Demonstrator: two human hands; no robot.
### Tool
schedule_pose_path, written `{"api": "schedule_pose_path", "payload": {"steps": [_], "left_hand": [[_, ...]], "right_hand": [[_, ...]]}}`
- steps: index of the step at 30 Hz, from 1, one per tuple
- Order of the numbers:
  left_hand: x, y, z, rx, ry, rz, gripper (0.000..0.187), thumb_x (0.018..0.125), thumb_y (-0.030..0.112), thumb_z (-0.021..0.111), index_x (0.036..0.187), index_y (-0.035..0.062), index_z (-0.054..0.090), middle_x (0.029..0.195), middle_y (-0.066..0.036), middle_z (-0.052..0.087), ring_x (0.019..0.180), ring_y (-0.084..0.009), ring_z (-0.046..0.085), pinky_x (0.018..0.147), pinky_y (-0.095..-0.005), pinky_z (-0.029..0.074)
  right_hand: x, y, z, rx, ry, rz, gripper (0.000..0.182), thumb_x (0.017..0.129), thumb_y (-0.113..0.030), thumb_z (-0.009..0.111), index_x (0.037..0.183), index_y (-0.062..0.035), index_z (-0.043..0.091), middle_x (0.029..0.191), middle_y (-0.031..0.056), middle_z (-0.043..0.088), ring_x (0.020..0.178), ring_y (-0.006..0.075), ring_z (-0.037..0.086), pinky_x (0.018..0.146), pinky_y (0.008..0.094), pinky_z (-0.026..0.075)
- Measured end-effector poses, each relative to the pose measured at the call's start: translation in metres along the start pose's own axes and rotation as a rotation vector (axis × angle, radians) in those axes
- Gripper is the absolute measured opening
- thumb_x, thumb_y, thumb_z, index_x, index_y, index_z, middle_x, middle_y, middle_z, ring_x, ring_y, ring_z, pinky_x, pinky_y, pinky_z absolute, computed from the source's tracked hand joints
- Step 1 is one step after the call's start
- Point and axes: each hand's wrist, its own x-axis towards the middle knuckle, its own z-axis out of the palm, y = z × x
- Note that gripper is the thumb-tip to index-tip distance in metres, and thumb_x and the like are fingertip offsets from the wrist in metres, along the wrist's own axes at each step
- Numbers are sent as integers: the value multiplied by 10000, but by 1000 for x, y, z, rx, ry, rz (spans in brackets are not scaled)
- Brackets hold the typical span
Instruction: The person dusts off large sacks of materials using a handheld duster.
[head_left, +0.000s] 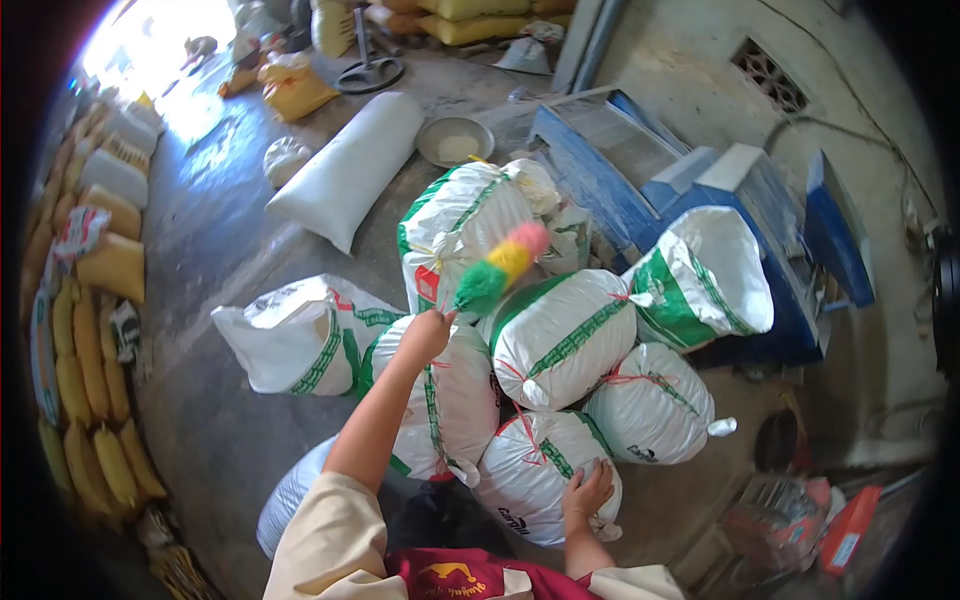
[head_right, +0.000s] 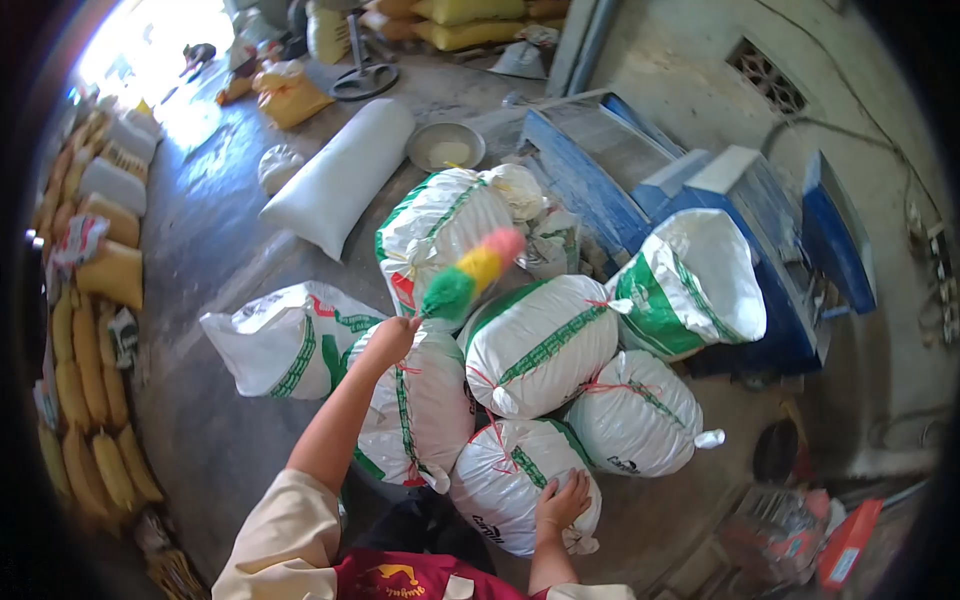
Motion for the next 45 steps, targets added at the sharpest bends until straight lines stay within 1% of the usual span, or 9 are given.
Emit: {"api": "schedule_pose_path", "payload": {"steps": [5,9,14,23,29,31,35,41,45], "left_hand": [[-25,65,-20,-731,-107,-125,420,901,345,405,695,-7,503,569,-108,475,519,-227,422,536,-352,371],[-18,43,29,-344,-139,19,427,898,341,399,716,-23,528,633,-164,548,586,-305,506,592,-397,399],[-37,19,50,-107,-82,-172,446,889,331,397,812,-64,589,816,-271,582,824,-416,555,751,-467,414],[-71,90,22,-483,52,-283,436,903,328,399,714,-43,527,624,-201,538,580,-343,505,584,-384,402],[-51,31,88,-206,213,-155,442,906,326,384,653,-24,475,538,-134,495,457,-282,453,460,-382,388],[-58,50,53,-669,-185,-642,432,909,334,385,608,32,455,529,-61,460,396,-163,429,355,-312,317],[-78,96,48,-1108,-173,-496,357,904,377,395,682,100,435,522,22,387,388,-82,378,318,-239,265],[-95,170,107,-1065,-376,-95,333,923,333,372,844,59,545,702,-18,534,646,-108,520,553,-249,409],[-118,212,109,-1067,-486,-127,334,924,335,368,869,61,551,812,-21,543,775,-114,510,640,-277,405]], "right_hand": [[1,-3,-9,-2,-40,29,442,758,-268,513,1145,-59,468,1246,118,430,1204,288,345,936,530,253],[1,-3,-10,16,-42,40,437,766,-282,501,1144,-64,469,1244,119,434,1211,293,335,949,533,233],[2,2,-5,16,-25,54,440,768,-294,497,1145,-69,469,1241,117,438,1216,291,329,954,534,223],[2,4,-9,30,-7,86,430,758,-298,506,1130,-83,483,1241,105,442,1214,277,333,952,532,224],[1,6,-9,39,-18,83,436,753,-308,510,1131,-92,489,1251,95,435,1211,266,333,956,530,225],[-2,6,-9,41,-12,90,438,750,-312,511,1129,-92,492,1251,97,435,1207,267,338,954,531,227],[0,8,-9,40,9,82,447,744,-324,515,1125,-92,497,1249,102,437,1195,269,351,947,538,232],[-2,12,-6,56,23,97,452,747,-334,511,1126,-89,496,1241,104,444,1199,269,352,937,550,239],[-4,12,-12,88,18,92,444,774,-332,500,1147,-92,492,1241,107,444,1193,280,355,941,544,229]]}}
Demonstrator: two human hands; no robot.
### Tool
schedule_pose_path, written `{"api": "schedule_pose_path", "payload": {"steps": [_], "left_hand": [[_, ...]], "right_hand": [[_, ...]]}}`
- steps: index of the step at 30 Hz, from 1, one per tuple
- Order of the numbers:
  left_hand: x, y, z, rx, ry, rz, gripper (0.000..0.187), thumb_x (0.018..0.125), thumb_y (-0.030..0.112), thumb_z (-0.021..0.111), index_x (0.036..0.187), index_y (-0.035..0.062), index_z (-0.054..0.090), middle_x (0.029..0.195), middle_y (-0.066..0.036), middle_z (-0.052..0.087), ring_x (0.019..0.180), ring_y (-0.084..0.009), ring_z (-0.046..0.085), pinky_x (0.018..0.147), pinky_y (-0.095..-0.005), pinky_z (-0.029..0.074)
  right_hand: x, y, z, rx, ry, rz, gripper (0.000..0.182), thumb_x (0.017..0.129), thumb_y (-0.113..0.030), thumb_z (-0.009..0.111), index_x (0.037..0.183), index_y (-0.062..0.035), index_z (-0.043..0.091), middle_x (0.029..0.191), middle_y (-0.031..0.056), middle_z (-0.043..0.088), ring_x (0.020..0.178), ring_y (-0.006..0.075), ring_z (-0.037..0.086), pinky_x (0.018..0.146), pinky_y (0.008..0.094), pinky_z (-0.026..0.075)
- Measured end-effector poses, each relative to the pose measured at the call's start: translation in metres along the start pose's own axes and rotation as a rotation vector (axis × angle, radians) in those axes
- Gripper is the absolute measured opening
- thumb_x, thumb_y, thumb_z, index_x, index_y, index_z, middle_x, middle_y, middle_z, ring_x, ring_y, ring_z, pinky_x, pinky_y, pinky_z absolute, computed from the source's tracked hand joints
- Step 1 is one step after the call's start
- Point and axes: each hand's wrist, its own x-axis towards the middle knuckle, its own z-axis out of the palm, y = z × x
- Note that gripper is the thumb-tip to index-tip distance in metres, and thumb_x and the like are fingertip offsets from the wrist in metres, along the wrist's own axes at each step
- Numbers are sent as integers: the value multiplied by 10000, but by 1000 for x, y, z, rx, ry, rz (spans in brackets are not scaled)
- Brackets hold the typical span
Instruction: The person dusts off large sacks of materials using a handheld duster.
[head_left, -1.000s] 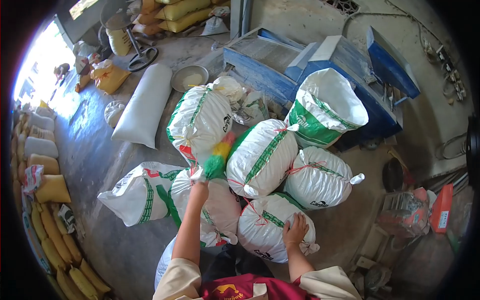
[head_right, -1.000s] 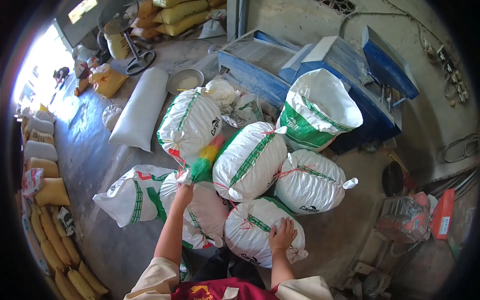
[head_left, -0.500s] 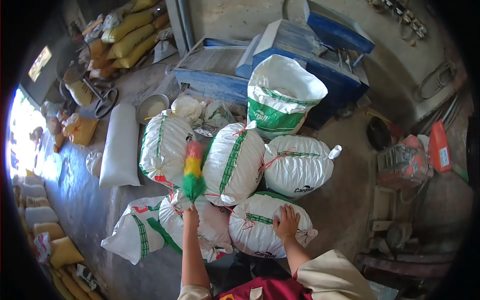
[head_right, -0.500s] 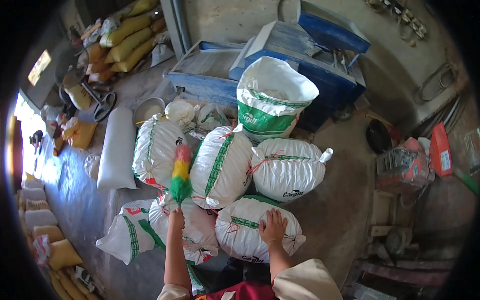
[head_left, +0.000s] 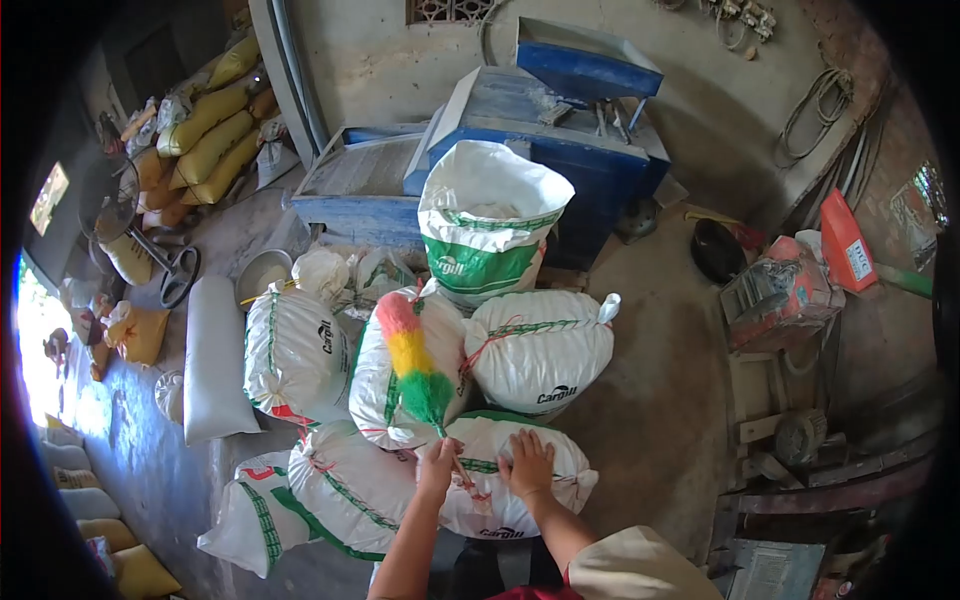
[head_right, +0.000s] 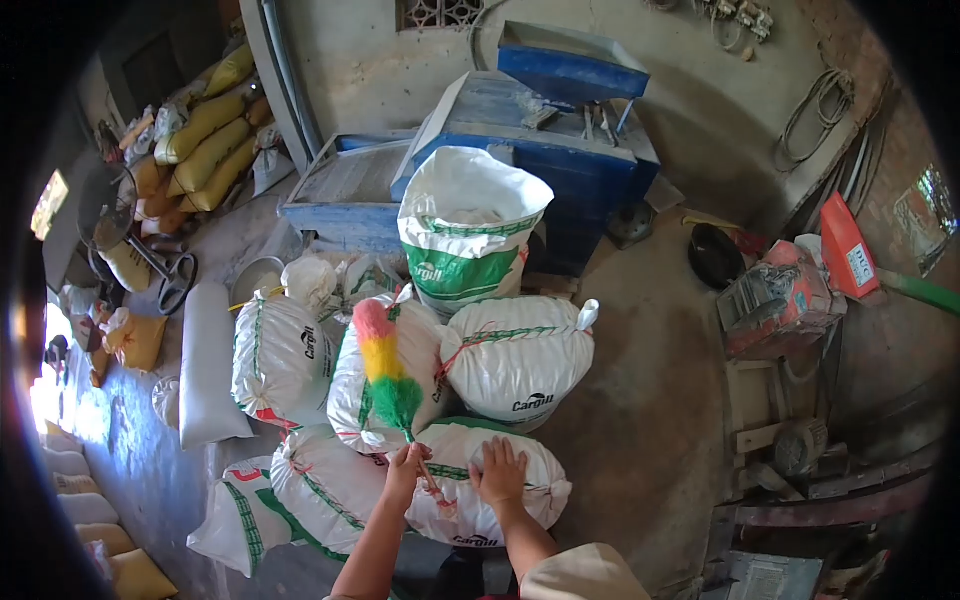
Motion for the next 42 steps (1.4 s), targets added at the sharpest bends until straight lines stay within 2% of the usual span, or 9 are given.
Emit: {"api": "schedule_pose_path", "payload": {"steps": [4,9,12,14,16,20,28,37,42], "left_hand": [[-5,-2,36,39,10,-16,378,918,324,385,1052,21,568,913,-46,544,880,-126,477,730,-290,398],[-7,-30,86,-173,-181,-70,367,941,266,355,1172,26,512,988,-28,548,908,-124,494,843,-272,369],[2,-45,118,-173,-123,-42,359,936,262,364,1169,33,514,1053,-71,546,968,-173,499,860,-307,378],[11,-60,124,-125,-61,26,350,928,265,382,1160,43,522,1085,-105,542,1004,-214,502,869,-333,382],[19,-69,119,757,271,446,339,885,282,447,1138,74,535,1154,-182,499,1070,-324,465,919,-374,348],[28,-51,119,1127,642,198,427,846,319,457,1207,89,457,1336,-147,335,1284,-309,209,989,-517,194],[39,-39,134,1218,661,-27,532,843,398,407,1257,65,388,1364,-116,305,1312,-261,160,1026,-519,104],[45,-31,140,1221,680,-52,538,817,375,437,1244,51,387,1360,-116,311,1311,-263,164,1028,-518,99],[48,-33,142,1255,683,-44,536,807,365,445,1240,52,392,1356,-120,314,1308,-268,169,1025,-515,107]], "right_hand": [[-3,13,4,389,31,32,358,851,-312,438,1088,-62,538,1089,115,562,1067,280,486,925,568,224],[14,8,-46,1358,-437,290,441,902,-407,391,959,-9,571,747,114,595,679,135,569,610,248,438],[26,46,-63,937,-598,255,393,901,-369,405,923,-22,587,671,156,592,647,218,604,569,317,444],[26,70,-46,830,-180,-31,309,891,-322,424,935,-63,586,736,192,606,687,311,609,578,393,446],[37,102,-75,495,-263,-29,237,867,-293,453,936,-108,583,760,165,612,690,352,595,572,451,455],[52,185,-72,87,-147,-88,251,840,-346,491,745,-114,499,609,124,592,527,333,577,461,448,451],[54,275,-77,239,-46,377,258,881,-323,413,906,-112,560,709,196,596,658,396,572,574,512,432],[62,200,-80,270,-16,-122,205,857,-292,485,784,-112,549,558,137,564,511,354,556,457,462,416],[69,268,-53,24,-78,159,276,843,-344,499,698,-109,520,541,157,552,483,363,541,436,480,402]]}}
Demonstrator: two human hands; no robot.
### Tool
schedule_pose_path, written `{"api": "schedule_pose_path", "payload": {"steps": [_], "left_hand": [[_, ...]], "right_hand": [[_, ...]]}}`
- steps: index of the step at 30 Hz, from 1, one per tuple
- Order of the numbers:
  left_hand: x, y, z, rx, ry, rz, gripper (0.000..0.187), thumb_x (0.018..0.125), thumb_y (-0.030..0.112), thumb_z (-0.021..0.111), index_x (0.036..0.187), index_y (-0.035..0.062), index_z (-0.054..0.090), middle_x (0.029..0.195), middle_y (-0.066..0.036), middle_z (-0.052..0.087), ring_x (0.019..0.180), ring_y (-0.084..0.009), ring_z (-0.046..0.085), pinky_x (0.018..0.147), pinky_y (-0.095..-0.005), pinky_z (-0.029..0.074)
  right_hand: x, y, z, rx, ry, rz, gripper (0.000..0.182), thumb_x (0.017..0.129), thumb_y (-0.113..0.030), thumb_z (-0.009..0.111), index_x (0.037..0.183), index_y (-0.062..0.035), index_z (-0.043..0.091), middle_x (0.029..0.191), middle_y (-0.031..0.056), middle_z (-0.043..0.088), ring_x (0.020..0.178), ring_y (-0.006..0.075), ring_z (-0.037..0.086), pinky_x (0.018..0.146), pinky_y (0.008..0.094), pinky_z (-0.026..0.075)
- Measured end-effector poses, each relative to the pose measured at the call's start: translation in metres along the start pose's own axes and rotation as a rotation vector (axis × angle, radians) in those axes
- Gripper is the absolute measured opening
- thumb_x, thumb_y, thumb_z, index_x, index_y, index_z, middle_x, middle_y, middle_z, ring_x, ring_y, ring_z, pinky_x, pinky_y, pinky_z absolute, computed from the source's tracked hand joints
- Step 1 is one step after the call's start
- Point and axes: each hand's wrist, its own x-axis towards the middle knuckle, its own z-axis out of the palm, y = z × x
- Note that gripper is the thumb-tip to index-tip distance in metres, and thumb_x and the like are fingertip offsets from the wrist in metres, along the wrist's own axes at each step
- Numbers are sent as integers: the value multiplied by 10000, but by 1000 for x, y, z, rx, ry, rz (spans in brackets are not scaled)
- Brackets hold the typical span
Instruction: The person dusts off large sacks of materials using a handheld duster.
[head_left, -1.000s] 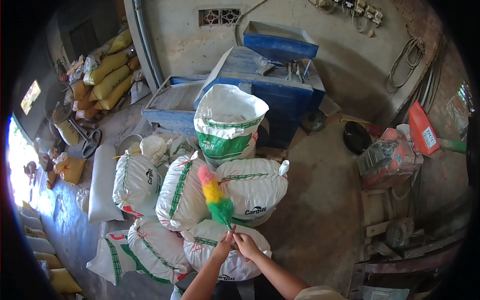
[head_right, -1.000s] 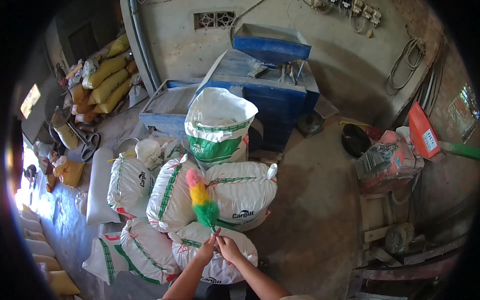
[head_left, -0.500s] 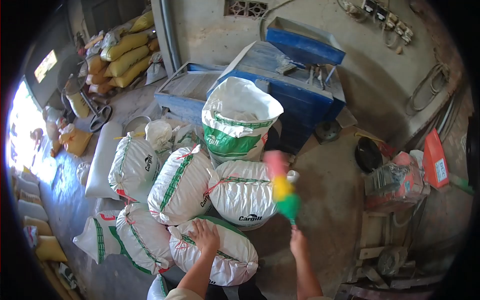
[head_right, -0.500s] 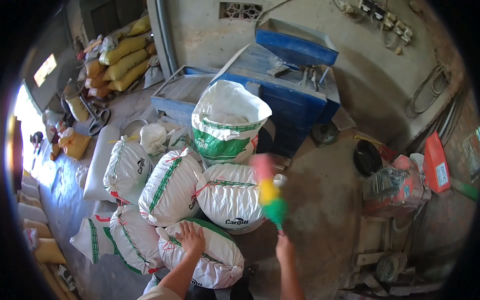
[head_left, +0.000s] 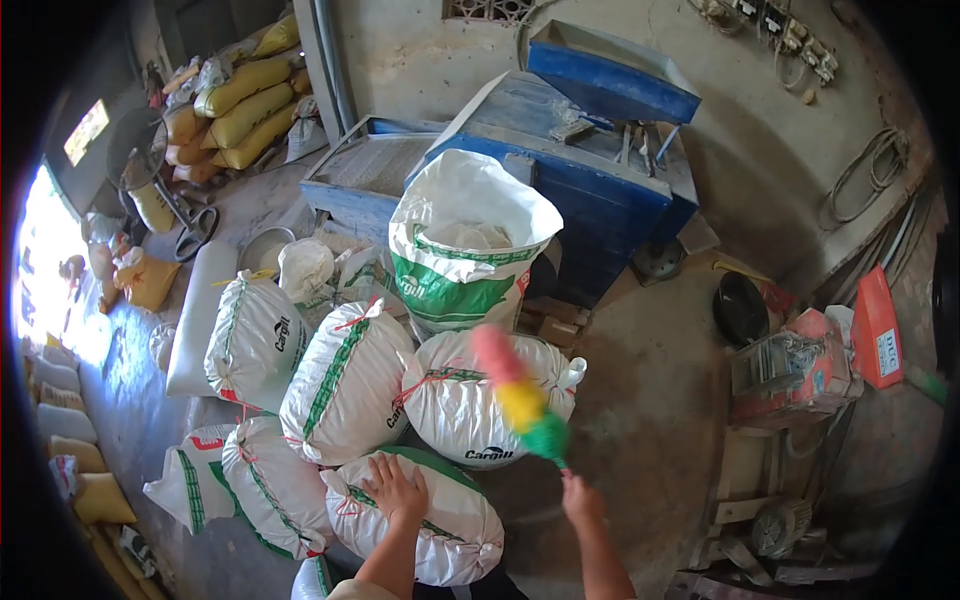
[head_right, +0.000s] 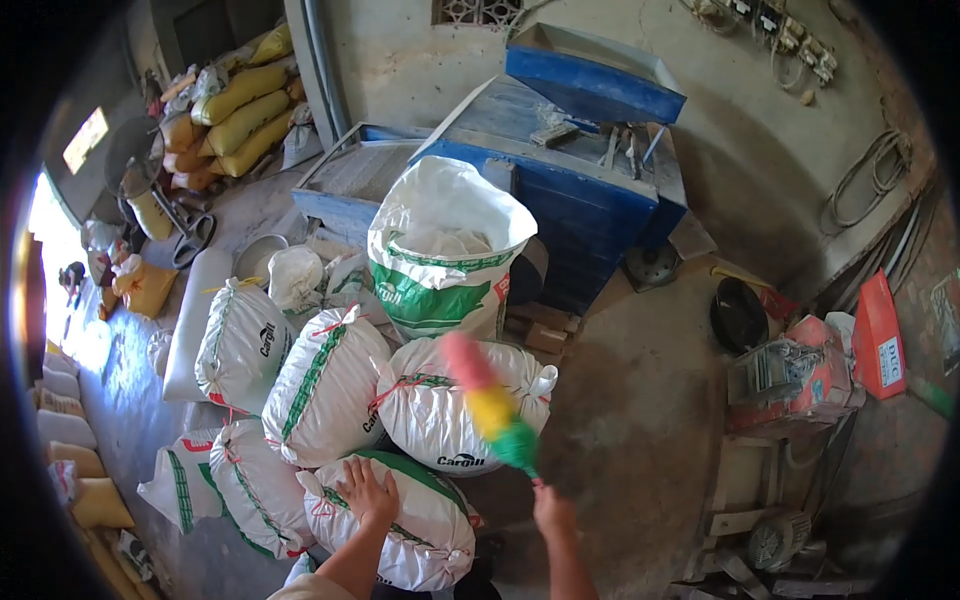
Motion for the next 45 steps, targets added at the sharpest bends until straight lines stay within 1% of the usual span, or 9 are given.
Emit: {"api": "schedule_pose_path", "payload": {"steps": [10,15,20,26,28,32,33,43,45], "left_hand": [[1,4,-3,37,16,7,516,797,347,450,1217,50,417,1336,-126,335,1293,-276,201,1012,-508,138],[1,6,0,44,12,5,516,792,347,454,1217,56,419,1336,-121,337,1291,-273,207,1013,-506,137],[1,6,1,45,12,-10,516,782,338,465,1216,61,419,1341,-114,335,1290,-261,215,1010,-505,143],[0,6,2,56,9,-10,517,773,330,471,1213,64,420,1340,-114,337,1290,-259,216,1008,-505,142],[0,6,4,63,15,-4,512,772,326,471,1210,65,422,1339,-114,338,1289,-259,217,1004,-506,146],[-3,4,10,94,47,28,493,775,308,469,1198,59,427,1331,-117,346,1283,-260,228,993,-505,160],[-4,4,10,108,45,48,493,775,308,469,1198,59,427,1331,-117,346,1283,-260,228,993,-505,160],[-5,6,20,166,41,35,443,801,265,470,1196,70,423,1311,-102,369,1267,-261,248,980,-513,189],[-6,9,17,201,33,49,441,803,264,467,1199,74,421,1310,-101,369,1267,-262,247,978,-517,189]], "right_hand": [[0,-32,-10,322,262,-190,200,836,-257,529,705,-107,545,568,141,569,484,345,543,435,455,411],[8,-19,-7,87,-136,-145,229,837,-291,525,702,-107,535,567,165,560,523,353,557,459,459,420],[-18,98,25,68,162,83,264,835,-278,526,657,-85,512,539,155,537,485,354,530,430,448,395],[-40,83,10,70,193,24,228,859,-244,483,747,-56,550,612,151,566,544,354,549,507,427,432],[-39,64,18,411,543,138,219,877,-191,431,883,-18,564,678,171,569,650,369,562,576,397,451],[-23,40,57,841,291,505,347,916,-295,354,901,7,525,666,140,519,635,263,531,604,389,406],[-17,30,70,891,284,471,376,915,-340,359,746,-21,465,586,42,404,548,127,406,497,321,336],[-81,101,239,419,-457,567,585,907,-475,251,1006,13,559,940,234,580,926,381,544,774,437,417],[-92,118,254,523,-477,892,599,904,-481,241,1015,17,556,958,258,564,919,392,538,789,446,422]]}}
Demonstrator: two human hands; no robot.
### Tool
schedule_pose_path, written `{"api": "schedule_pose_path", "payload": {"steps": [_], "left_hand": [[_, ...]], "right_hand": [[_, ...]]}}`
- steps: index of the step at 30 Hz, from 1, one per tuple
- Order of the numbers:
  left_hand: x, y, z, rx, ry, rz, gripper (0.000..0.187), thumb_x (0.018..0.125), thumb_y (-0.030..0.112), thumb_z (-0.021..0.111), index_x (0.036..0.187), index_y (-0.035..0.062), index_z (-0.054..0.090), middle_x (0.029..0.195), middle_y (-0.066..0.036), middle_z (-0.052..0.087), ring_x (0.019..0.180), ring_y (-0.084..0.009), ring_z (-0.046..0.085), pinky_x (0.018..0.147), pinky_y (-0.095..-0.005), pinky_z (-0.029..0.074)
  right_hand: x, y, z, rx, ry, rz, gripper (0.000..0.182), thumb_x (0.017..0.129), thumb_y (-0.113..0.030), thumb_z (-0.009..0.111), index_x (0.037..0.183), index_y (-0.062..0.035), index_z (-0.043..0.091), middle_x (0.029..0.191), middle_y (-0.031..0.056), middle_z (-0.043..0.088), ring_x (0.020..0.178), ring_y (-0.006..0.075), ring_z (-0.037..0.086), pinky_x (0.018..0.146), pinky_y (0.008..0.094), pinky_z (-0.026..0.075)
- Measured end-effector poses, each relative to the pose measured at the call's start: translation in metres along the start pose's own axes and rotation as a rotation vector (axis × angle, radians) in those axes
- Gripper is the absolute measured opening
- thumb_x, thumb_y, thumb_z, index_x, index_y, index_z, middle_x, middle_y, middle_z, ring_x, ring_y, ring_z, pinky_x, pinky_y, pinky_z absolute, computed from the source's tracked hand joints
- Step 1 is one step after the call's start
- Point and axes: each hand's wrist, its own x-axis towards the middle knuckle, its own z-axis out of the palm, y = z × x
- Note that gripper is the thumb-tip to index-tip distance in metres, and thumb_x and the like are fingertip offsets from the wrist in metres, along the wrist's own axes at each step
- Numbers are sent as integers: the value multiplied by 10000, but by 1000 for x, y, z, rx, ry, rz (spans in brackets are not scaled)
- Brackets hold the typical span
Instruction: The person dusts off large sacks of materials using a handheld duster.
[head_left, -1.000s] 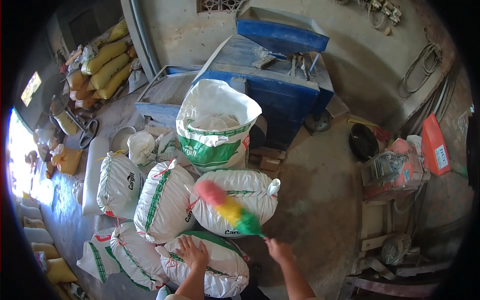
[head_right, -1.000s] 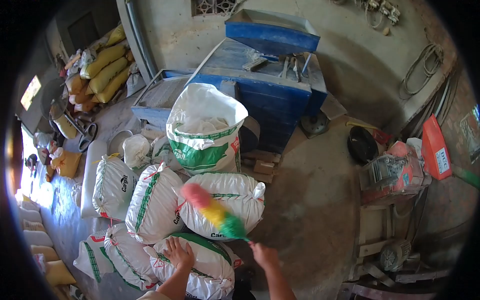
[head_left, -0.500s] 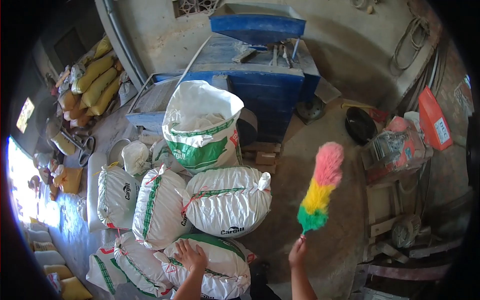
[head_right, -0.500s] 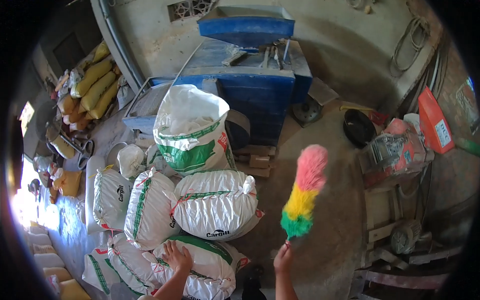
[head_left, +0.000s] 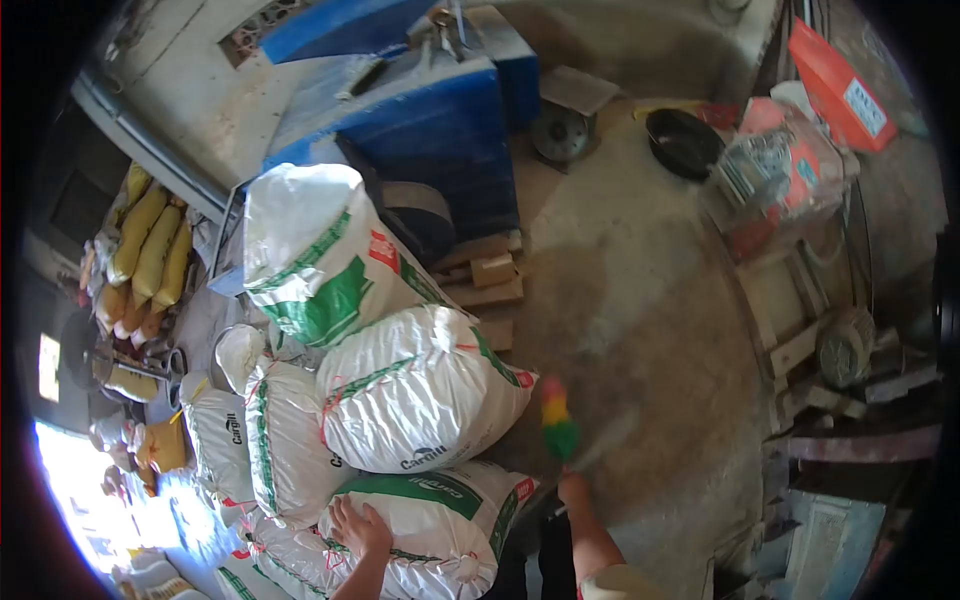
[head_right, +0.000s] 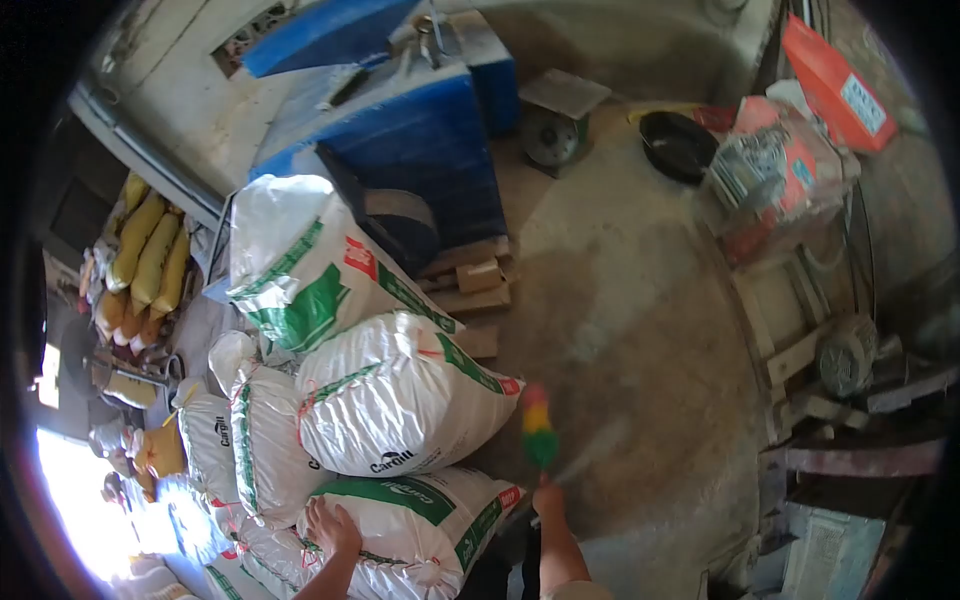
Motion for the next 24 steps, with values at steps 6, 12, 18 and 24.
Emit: {"api": "schedule_pose_path", "payload": {"steps": [6,12,18,24], "left_hand": [[2,-5,11,40,-7,41,437,825,270,434,1212,70,406,1308,-110,360,1255,-271,257,973,-514,186],[3,-5,10,52,-15,65,447,831,266,428,1229,64,392,1305,-122,359,1249,-278,262,975,-494,184],[4,-8,11,53,-17,68,457,826,267,434,1229,58,391,1308,-130,356,1258,-280,250,977,-487,180],[4,-10,11,44,16,82,465,807,255,447,1218,44,396,1312,-132,355,1262,-293,242,976,-503,179]], "right_hand": [[-50,-68,-36,307,273,-461,580,908,-456,242,962,21,568,924,268,564,886,409,541,770,444,435],[6,-14,26,40,-1,-132,579,906,-461,241,933,17,568,874,257,575,859,420,541,747,441,440],[-41,-43,-7,257,155,-207,516,906,-431,250,971,-41,581,847,243,585,851,409,547,728,459,436],[-30,-42,-17,-17,26,-178,525,910,-430,313,902,24,577,817,261,579,791,423,545,677,442,428]]}}
